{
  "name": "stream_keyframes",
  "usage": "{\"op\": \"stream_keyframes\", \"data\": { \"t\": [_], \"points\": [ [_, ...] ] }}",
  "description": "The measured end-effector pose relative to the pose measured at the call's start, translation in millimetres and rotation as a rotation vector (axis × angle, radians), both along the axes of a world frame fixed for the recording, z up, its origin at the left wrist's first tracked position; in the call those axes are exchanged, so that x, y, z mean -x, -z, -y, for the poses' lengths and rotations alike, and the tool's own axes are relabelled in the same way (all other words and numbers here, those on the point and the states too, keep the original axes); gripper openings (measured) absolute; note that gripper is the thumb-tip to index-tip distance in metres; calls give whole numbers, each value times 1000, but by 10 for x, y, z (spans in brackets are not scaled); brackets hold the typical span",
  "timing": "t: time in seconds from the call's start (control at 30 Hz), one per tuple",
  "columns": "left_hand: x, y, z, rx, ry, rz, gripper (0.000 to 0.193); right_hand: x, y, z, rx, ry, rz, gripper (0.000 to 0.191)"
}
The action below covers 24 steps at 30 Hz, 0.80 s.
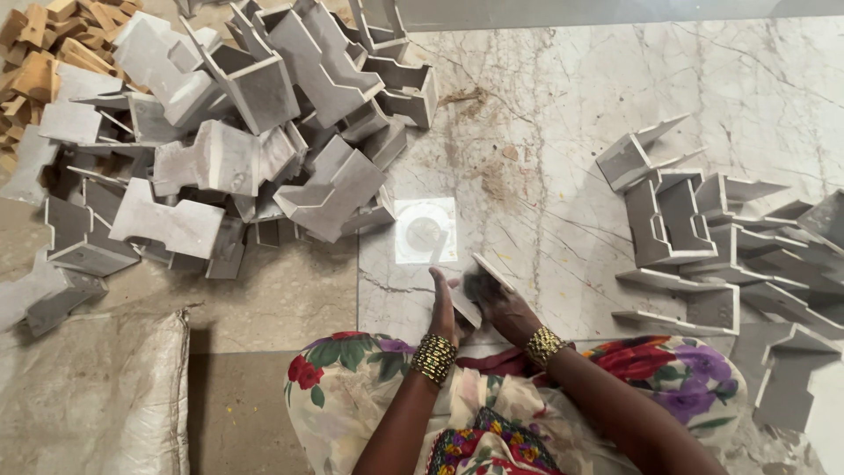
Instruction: The person sits on the floor among piles of gray molded pieces and sands each piece by hand using a small abrasive pad, rubbing the edges and surfaces, then sets the piece aside and picks up the next one.
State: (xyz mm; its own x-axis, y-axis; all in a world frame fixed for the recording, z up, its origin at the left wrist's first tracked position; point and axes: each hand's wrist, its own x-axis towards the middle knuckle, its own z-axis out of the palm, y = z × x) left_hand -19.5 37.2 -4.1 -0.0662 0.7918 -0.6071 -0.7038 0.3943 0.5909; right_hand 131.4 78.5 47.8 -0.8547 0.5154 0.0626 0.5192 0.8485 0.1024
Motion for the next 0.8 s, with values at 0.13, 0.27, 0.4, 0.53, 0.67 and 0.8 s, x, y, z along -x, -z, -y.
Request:
{"op": "stream_keyframes", "data": {
  "t": [0.13,0.27,0.4,0.53,0.67,0.8],
  "points": [
    [-3,-133,103,114,44,21,113,-51,-93,129,368,397,-95,46],
    [-17,-212,227,-121,-6,186,103,64,-143,109,753,525,-661,31],
    [-70,-178,338,-127,-36,225,98,210,-159,59,775,493,-834,26],
    [-44,-155,336,-272,-51,334,104,267,-179,171,842,517,-799,24],
    [-45,-104,216,-117,-173,378,100,257,-270,404,1117,390,-1163,33],
    [-150,117,173,-119,-204,477,101,237,-377,494,763,444,-780,36]
  ]
}}
